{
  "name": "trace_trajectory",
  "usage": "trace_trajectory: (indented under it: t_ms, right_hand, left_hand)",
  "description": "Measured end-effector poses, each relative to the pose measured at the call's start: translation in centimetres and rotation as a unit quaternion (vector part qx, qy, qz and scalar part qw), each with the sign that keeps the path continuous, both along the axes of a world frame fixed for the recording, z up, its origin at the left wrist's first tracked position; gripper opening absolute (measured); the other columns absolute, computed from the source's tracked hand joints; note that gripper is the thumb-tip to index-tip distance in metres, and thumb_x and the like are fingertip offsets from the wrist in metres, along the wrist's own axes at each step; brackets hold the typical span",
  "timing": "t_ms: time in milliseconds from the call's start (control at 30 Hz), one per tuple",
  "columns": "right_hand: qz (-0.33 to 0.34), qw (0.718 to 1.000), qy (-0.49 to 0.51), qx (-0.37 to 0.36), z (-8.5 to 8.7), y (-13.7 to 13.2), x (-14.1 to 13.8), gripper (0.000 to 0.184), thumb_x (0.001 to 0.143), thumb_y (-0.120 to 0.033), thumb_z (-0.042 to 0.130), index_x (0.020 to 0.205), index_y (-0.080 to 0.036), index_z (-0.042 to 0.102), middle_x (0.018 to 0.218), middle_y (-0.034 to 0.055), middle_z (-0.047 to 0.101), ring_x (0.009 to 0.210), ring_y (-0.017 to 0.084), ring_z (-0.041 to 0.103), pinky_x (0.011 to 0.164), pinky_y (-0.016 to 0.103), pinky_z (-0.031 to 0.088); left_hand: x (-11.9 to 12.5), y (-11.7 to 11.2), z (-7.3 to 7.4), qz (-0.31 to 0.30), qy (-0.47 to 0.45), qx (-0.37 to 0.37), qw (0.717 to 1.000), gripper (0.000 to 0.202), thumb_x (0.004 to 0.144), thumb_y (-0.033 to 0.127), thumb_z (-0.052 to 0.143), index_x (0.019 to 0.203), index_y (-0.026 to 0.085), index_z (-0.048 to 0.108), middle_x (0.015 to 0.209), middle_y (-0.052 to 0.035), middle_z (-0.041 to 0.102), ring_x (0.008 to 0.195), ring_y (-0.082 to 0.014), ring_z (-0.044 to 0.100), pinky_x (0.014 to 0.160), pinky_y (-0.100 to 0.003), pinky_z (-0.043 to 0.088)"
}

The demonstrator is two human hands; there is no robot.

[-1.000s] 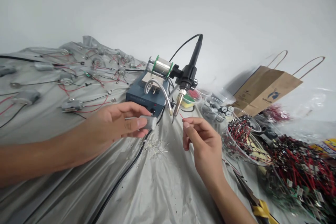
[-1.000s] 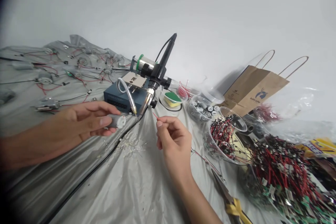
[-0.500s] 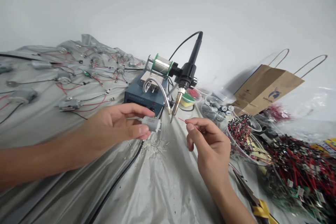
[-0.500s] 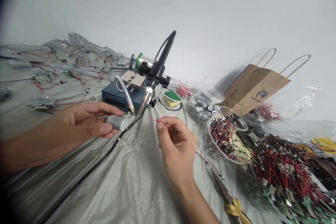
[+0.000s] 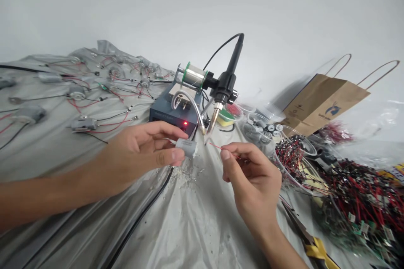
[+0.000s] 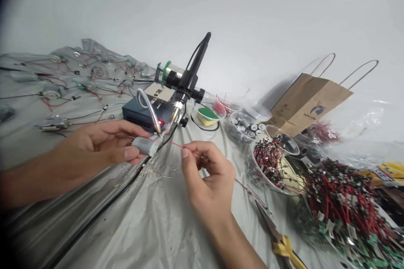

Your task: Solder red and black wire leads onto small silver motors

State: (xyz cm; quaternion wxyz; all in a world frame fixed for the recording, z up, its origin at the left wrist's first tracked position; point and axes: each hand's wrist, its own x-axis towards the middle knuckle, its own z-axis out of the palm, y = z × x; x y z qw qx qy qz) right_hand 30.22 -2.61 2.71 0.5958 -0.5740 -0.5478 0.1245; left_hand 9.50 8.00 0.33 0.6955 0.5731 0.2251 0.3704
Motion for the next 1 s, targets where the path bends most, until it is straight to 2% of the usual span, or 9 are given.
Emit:
trace_trajectory:
  t_ms: [133,533,833,1000]
  right_hand:
    - [-0.004,1.0,-0.022,0.011,0.16,-0.25,-0.15,0.004,0.093,-0.022,0.077,0.09,-0.022,0.078,0.064,-0.0051,0.064,0.05,0.007,0.054,0.046,0.019,0.04]
    - [-0.008,0.999,-0.031,0.03,0.25,-0.48,-0.27,0.006,0.093,-0.019,0.077,0.092,-0.023,0.08,0.065,-0.0057,0.064,0.051,0.006,0.052,0.046,0.018,0.039]
    - [-0.006,0.997,-0.065,0.046,0.37,-0.59,-0.32,0.01,0.094,-0.015,0.076,0.095,-0.025,0.079,0.069,-0.0061,0.067,0.055,0.006,0.055,0.049,0.017,0.042]
    - [-0.004,0.997,-0.069,0.044,0.47,-0.65,-0.39,0.012,0.093,-0.014,0.075,0.095,-0.025,0.079,0.068,-0.0066,0.067,0.055,0.006,0.055,0.05,0.018,0.043]
  left_hand:
    - [0.14,-0.04,-0.31,-0.001,-0.026,0.007,1.0,0.024,0.088,0.03,0.091,0.109,0.026,0.08,0.081,0.0035,0.081,0.077,-0.0098,0.076,0.07,-0.014,0.059]
    - [0.08,-0.14,-0.23,0.007,-0.015,0.028,0.999,0.025,0.087,0.034,0.092,0.11,0.03,0.082,0.083,0.0033,0.083,0.078,-0.0118,0.078,0.071,-0.018,0.062]
    - [0.24,-0.01,-0.2,0.027,0.002,0.051,0.998,0.025,0.087,0.035,0.092,0.11,0.033,0.082,0.085,0.0055,0.082,0.081,-0.009,0.077,0.07,-0.012,0.058]
    - [0.29,0.11,-0.35,0.028,0.007,0.057,0.998,0.026,0.087,0.037,0.093,0.11,0.033,0.082,0.085,0.0053,0.081,0.08,-0.0092,0.076,0.071,-0.013,0.058]
